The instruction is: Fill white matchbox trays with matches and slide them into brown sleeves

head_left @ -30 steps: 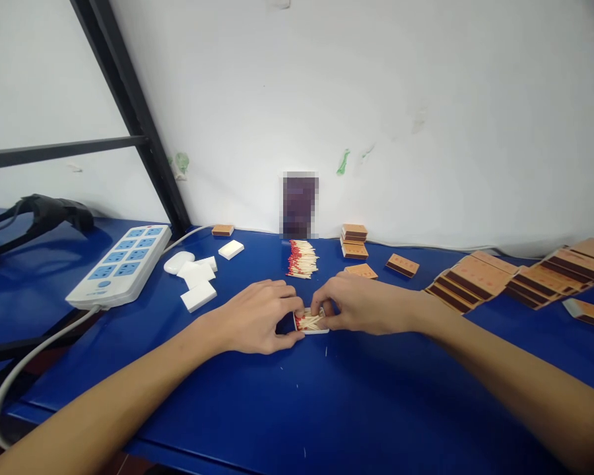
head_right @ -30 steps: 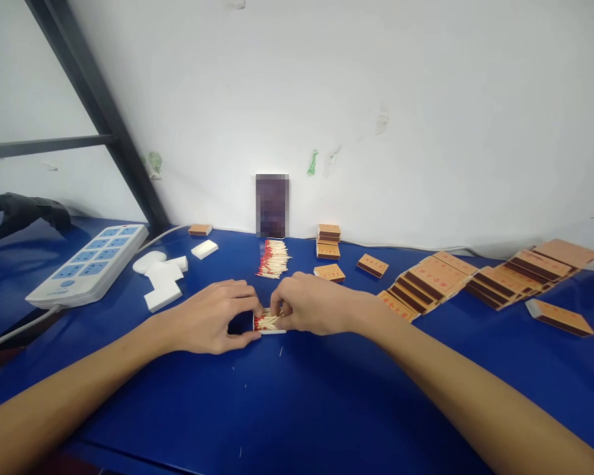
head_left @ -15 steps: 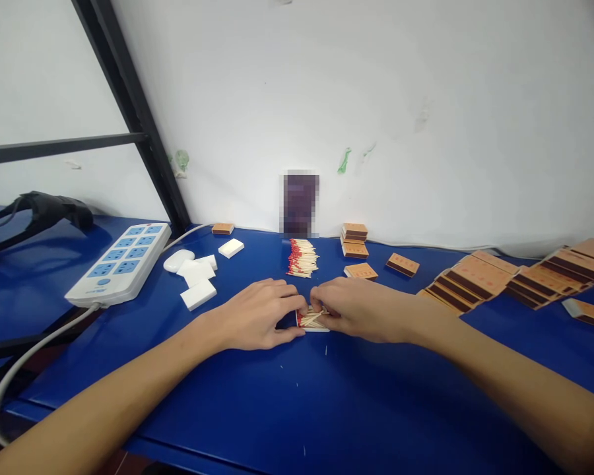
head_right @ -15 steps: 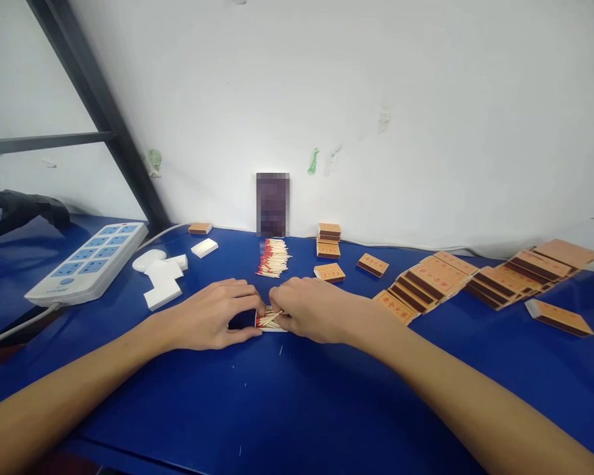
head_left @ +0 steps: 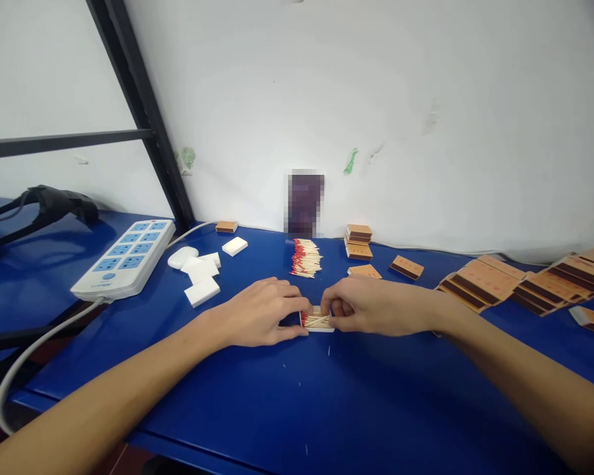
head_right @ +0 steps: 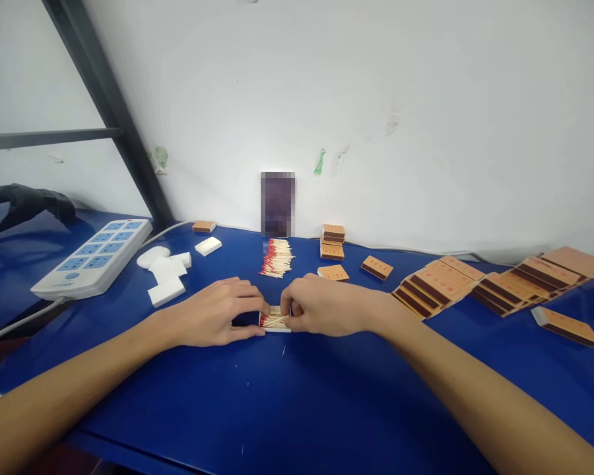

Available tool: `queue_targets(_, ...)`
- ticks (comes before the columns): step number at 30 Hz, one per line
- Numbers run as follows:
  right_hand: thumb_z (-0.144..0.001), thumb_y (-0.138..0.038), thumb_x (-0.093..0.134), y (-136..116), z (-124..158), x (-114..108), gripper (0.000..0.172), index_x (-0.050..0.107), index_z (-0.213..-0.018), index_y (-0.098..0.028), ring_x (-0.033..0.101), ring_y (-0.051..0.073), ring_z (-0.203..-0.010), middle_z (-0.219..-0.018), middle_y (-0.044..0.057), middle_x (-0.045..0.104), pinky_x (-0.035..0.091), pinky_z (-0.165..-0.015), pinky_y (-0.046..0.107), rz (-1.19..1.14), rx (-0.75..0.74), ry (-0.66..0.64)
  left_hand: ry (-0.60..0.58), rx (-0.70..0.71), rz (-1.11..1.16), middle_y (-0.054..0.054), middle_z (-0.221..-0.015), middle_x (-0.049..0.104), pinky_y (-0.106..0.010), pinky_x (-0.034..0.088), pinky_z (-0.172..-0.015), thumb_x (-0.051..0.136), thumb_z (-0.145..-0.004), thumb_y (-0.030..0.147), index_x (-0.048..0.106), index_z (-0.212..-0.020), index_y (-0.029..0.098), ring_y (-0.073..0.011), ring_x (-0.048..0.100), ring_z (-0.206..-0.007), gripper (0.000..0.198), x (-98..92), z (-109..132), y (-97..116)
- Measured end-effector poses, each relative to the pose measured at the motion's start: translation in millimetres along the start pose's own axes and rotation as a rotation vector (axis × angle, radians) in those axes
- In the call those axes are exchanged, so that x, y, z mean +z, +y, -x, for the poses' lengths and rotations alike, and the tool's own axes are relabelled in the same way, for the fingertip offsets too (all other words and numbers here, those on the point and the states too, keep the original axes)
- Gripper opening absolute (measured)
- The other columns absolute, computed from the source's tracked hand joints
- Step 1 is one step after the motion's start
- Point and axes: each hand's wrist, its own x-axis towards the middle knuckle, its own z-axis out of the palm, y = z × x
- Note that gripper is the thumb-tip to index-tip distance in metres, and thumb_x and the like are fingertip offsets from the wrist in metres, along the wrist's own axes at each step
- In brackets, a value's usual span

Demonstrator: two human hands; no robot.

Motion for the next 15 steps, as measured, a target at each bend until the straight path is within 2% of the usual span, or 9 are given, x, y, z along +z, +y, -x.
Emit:
queue_targets(6, -0.085, -0.029, 0.047, 2.2, -3.7, 0.0, 0.021, 0.066, -0.080, -0.020, 0.056, 0.012, -0.061, -0.073, 0.000, 0.067, 0.039, -0.053, 0.023, -0.034, -0.093, 0.015, 0.017, 0.064, -0.033, -0.005, -0.098, 0.063, -0.031, 0.040, -0.077, 0.050, -0.093, 0.038, 0.065, -0.099, 0.018, -0.0172, 0.057, -0.087, 0.025, 1.3, 1.1, -2.2)
queue_targets(10, -0.083, -0.027, 0.052, 4.7, -4.8, 0.6, 0.017, 0.066, -0.080, -0.020, 0.059, 0.012, -0.063, -0.075, 0.000, 0.068, 0.041, -0.055, 0.023, -0.053, -0.081, -0.006, 0.019, 0.063, -0.065, -0.005, -0.099, 0.064, -0.032, 0.041, -0.079, 0.050, -0.093, 0.039, 0.064, -0.096, 0.018, -0.0176, 0.058, -0.088, 0.026, 1.8, 0.6, -2.1)
queue_targets(15, -0.081, -0.026, 0.054, 2.7, -6.7, 2.6, 0.013, 0.063, -0.076, -0.019, 0.056, 0.011, -0.060, -0.070, -0.001, 0.065, 0.040, -0.053, 0.023, -0.032, -0.070, 0.030, 0.005, 0.052, -0.068, -0.005, -0.096, 0.062, -0.031, 0.042, -0.078, 0.048, -0.093, 0.038, 0.062, -0.109, 0.020, -0.0173, 0.058, -0.085, 0.028, 1.8, 0.5, -1.2)
